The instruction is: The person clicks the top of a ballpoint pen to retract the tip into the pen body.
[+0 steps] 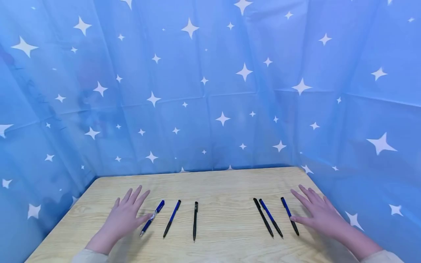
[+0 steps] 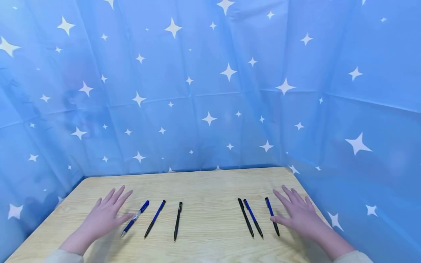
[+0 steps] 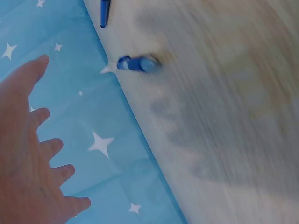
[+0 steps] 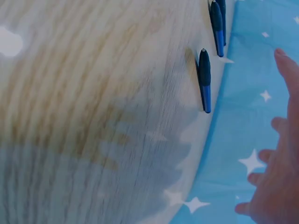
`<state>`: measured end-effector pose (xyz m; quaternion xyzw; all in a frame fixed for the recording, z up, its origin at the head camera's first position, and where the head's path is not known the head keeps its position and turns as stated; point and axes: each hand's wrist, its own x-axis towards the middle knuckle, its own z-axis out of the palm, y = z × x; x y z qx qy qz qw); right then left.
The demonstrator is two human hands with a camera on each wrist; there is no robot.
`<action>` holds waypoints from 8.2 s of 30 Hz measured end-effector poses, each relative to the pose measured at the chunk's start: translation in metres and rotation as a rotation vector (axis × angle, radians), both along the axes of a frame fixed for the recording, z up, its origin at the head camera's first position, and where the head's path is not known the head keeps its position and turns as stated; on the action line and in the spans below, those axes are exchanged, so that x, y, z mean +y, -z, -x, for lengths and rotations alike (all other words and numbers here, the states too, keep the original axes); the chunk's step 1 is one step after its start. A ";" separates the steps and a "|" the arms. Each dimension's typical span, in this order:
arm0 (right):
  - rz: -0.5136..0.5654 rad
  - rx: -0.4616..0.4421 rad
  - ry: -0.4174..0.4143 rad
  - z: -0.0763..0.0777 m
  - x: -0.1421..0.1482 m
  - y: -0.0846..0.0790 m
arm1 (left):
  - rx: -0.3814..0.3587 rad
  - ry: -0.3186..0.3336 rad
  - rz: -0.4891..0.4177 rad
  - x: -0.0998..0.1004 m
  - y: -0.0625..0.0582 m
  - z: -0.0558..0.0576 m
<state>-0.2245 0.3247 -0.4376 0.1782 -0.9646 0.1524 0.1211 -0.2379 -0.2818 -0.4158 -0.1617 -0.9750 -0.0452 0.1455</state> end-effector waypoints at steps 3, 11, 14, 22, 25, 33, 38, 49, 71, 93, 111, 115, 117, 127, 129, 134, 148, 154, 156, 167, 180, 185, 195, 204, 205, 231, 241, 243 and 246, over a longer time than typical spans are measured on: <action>0.036 -0.014 -0.015 0.003 -0.002 -0.002 | 0.021 0.008 -0.006 0.008 -0.003 0.002; 0.230 -0.128 -0.092 0.010 -0.009 -0.002 | 0.050 0.072 -0.050 0.035 -0.007 0.008; 0.300 -0.187 -0.114 0.013 -0.009 0.001 | 0.025 0.084 -0.055 0.048 -0.009 0.008; 0.458 -0.398 -0.081 0.025 -0.009 0.009 | -0.029 0.136 -0.076 0.080 -0.010 0.007; 0.488 -0.436 -0.057 0.028 -0.007 0.012 | -0.057 0.179 -0.088 0.092 -0.011 0.006; 0.503 -0.484 -0.056 0.035 -0.007 0.022 | -0.137 0.256 -0.091 0.119 -0.013 0.002; 0.499 -0.508 -0.035 0.035 -0.008 0.021 | -0.178 0.288 -0.089 0.134 -0.011 0.003; 0.459 -0.532 -0.024 0.035 -0.007 0.020 | -0.241 0.342 -0.157 0.162 -0.012 0.007; 0.359 -0.724 0.197 0.043 -0.023 -0.011 | -0.312 0.372 -0.255 0.201 0.000 0.014; 0.591 -0.725 -0.043 0.041 -0.056 -0.037 | -0.347 0.366 -0.332 0.230 -0.008 0.023; 0.683 -0.659 -0.218 0.034 -0.117 -0.053 | -0.263 0.337 -0.424 0.238 -0.024 0.028; 0.733 -0.637 -0.243 0.035 -0.126 -0.053 | -0.221 0.303 -0.482 0.240 -0.029 0.027; 0.757 -0.623 -0.250 0.034 -0.131 -0.054 | -0.209 0.288 -0.524 0.242 -0.031 0.027; 0.849 -0.551 -0.230 0.035 -0.157 -0.057 | -0.187 0.217 -0.819 0.243 -0.043 0.031; 0.872 -0.552 -0.220 0.035 -0.161 -0.057 | -0.197 0.221 -0.872 0.242 -0.044 0.032; 0.929 -0.526 -0.213 0.035 -0.171 -0.054 | -0.253 0.270 -1.050 0.241 -0.048 0.034; 1.009 -0.447 -0.156 0.031 -0.189 -0.053 | -0.360 0.336 -1.330 0.245 -0.062 0.029; 1.027 -0.445 -0.145 0.030 -0.193 -0.050 | -0.311 0.328 -1.347 0.247 -0.065 0.027; 1.034 -0.453 -0.159 0.030 -0.193 -0.050 | -0.303 0.331 -1.357 0.247 -0.067 0.026; 1.093 -0.517 -0.218 0.029 -0.192 -0.049 | -0.322 0.348 -1.398 0.244 -0.066 0.026; 1.100 -0.534 -0.238 0.032 -0.193 -0.042 | -0.346 0.343 -1.394 0.241 -0.066 0.023; 1.100 -0.547 -0.246 0.030 -0.192 -0.043 | -0.362 0.353 -1.399 0.241 -0.065 0.024; 1.116 -0.543 -0.279 0.030 -0.191 -0.042 | -0.378 0.361 -1.419 0.241 -0.064 0.027; 1.126 -0.547 -0.272 0.031 -0.191 -0.041 | -0.386 0.349 -1.421 0.241 -0.070 0.019; 1.120 -0.548 -0.266 0.030 -0.191 -0.041 | -0.386 0.351 -1.424 0.241 -0.067 0.021; 0.927 -0.562 -0.384 0.033 -0.138 -0.049 | -0.299 0.362 -1.017 0.208 -0.059 0.022; 0.813 -0.625 -0.417 0.036 -0.100 -0.040 | -0.301 0.369 -0.835 0.179 -0.043 0.022; 0.786 -0.633 -0.413 0.036 -0.093 -0.038 | -0.305 0.369 -0.806 0.174 -0.040 0.022; 0.769 -0.636 -0.408 0.036 -0.080 -0.032 | -0.330 0.366 -0.772 0.165 -0.035 0.022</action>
